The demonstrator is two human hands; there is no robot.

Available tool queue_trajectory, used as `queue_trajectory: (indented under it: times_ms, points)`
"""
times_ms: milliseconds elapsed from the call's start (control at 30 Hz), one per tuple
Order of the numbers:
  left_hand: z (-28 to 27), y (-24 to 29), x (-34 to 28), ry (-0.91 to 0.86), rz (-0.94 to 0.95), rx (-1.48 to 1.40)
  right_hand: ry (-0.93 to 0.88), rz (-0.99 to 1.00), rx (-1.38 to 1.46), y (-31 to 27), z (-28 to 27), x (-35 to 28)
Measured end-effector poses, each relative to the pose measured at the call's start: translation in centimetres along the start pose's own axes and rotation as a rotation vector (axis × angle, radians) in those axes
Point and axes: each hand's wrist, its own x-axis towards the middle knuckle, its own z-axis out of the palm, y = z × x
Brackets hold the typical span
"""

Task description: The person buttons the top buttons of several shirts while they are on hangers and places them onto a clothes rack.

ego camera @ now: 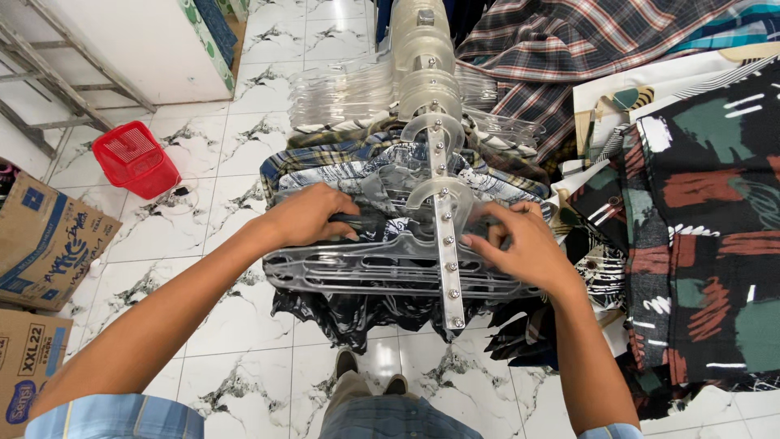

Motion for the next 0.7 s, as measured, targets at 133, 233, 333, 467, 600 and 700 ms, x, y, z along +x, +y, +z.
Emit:
queue_trajectory:
  times_ms: [133,233,333,467,600,700]
  points:
    - [-0.8,1.8,0.4,0.014,0.035,-0.016,-0.017,0.035,-0.024,-1.2,-0.8,0.8]
    - [-1.5,2.4,0.6,0.047,0.024,-0.077,0.066,-0.106,0.047,0.9,-0.5,1.6]
    - [-2.8,4.1,0.2,0.087,0.007,-0.105,0.168,-0.167,0.16,2.1,-0.6,1.7]
    - [-4.2,5.6,0.1,0.133,0.004,-0.096,0.258,-0.203,0.257,1.6,-1.3,2.6]
    - [-4.7,5.9,-0.2,0.216,0.006,-0.15,0.348,-0.24,0.259,0.2,-2.3,4.0]
    - [-4.5,5.0,0.0,0.307,0.005,-0.149,0.413,-0.282,0.205,-1.0,-2.3,5.6]
